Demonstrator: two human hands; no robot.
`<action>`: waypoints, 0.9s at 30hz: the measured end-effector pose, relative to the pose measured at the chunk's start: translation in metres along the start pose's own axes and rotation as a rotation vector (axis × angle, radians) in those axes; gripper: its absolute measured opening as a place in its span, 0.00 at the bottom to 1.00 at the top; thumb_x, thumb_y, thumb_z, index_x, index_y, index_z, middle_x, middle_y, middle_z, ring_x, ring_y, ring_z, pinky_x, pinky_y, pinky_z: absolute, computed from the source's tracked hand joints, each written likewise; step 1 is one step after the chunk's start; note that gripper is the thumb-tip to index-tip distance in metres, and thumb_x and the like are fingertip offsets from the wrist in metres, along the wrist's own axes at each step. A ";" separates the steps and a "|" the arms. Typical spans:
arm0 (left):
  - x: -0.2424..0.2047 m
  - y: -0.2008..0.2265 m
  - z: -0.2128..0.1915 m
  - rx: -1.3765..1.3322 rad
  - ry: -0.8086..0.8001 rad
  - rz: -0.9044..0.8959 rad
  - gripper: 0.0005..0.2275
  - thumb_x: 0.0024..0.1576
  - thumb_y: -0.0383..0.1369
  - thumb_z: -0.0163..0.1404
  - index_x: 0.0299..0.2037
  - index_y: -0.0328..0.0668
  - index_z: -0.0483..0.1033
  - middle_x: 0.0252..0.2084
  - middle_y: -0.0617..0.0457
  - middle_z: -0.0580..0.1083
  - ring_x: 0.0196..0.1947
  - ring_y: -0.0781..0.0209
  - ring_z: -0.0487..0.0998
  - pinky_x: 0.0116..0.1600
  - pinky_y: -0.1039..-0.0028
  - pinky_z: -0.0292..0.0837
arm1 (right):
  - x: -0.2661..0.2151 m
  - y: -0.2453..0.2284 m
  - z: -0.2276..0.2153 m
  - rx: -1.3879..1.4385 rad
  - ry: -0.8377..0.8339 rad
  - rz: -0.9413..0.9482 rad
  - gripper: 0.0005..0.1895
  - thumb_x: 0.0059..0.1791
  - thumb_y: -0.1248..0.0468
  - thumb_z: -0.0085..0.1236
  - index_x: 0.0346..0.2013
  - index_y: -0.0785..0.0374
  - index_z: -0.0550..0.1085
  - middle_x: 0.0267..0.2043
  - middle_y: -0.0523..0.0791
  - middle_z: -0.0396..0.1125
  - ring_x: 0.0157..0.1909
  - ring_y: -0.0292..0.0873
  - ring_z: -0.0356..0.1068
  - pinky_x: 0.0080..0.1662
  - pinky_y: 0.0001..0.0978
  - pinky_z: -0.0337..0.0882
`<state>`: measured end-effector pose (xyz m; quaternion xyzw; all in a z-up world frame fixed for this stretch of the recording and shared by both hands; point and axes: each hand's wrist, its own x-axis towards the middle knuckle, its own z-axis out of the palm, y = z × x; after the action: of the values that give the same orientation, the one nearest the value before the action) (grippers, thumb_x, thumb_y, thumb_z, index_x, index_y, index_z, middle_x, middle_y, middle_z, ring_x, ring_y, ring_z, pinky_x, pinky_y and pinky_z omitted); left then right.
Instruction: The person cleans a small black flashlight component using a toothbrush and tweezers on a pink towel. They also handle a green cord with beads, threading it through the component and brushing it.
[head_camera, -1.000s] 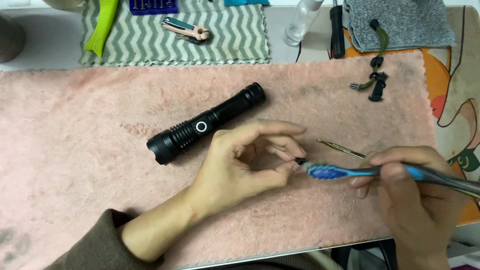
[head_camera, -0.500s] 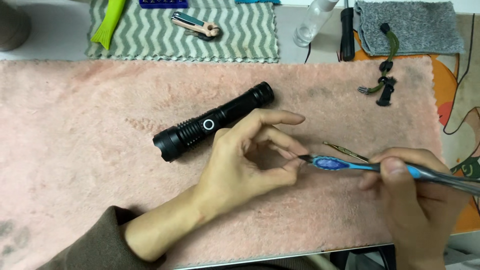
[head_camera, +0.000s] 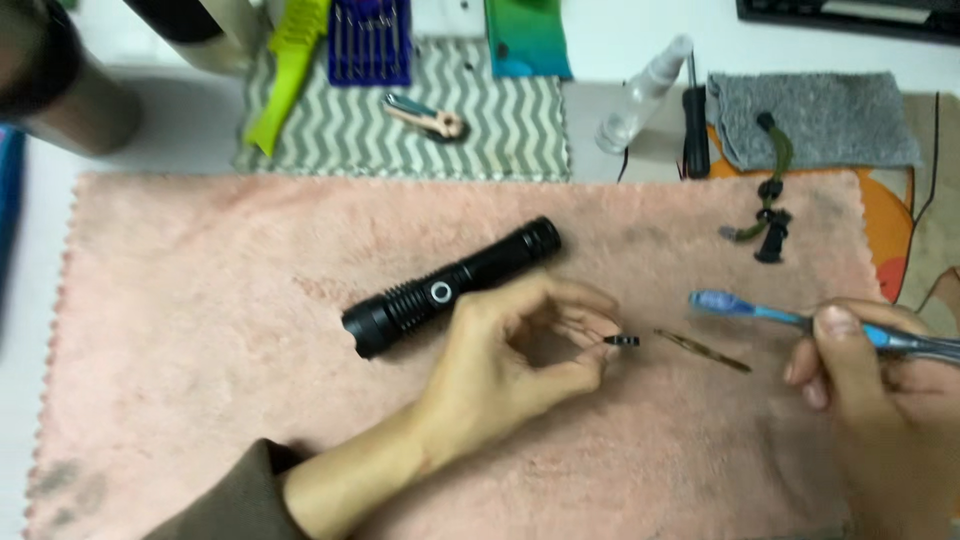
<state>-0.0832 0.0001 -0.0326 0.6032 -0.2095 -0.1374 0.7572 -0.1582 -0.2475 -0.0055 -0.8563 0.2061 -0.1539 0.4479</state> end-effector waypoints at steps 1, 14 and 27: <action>0.000 -0.001 0.000 0.014 -0.001 0.011 0.13 0.54 0.21 0.60 0.48 0.37 0.77 0.41 0.52 0.81 0.41 0.69 0.82 0.52 0.82 0.80 | 0.010 0.006 0.002 0.014 0.005 -0.010 0.11 0.67 0.69 0.42 0.41 0.70 0.65 0.25 0.49 0.60 0.24 0.37 0.54 0.32 0.26 0.55; 0.003 -0.003 -0.001 0.151 -0.063 0.043 0.06 0.61 0.31 0.57 0.45 0.43 0.81 0.40 0.54 0.78 0.39 0.68 0.78 0.48 0.80 0.74 | 0.057 0.002 0.006 0.082 -0.523 0.673 0.33 0.58 0.55 0.49 0.43 0.87 0.90 0.16 0.65 0.66 0.07 0.48 0.49 0.19 0.34 0.51; 0.004 -0.022 -0.004 0.112 -0.071 -0.103 0.07 0.55 0.33 0.61 0.41 0.43 0.86 0.34 0.60 0.82 0.33 0.76 0.79 0.42 0.84 0.76 | 0.094 -0.052 0.018 -0.625 -0.401 0.081 0.10 0.50 0.54 0.60 0.33 0.51 0.86 0.29 0.36 0.80 0.29 0.33 0.75 0.39 0.26 0.70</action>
<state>-0.0769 -0.0030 -0.0541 0.6492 -0.2121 -0.1854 0.7065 -0.0575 -0.2542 0.0352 -0.9560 0.1850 0.1052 0.2021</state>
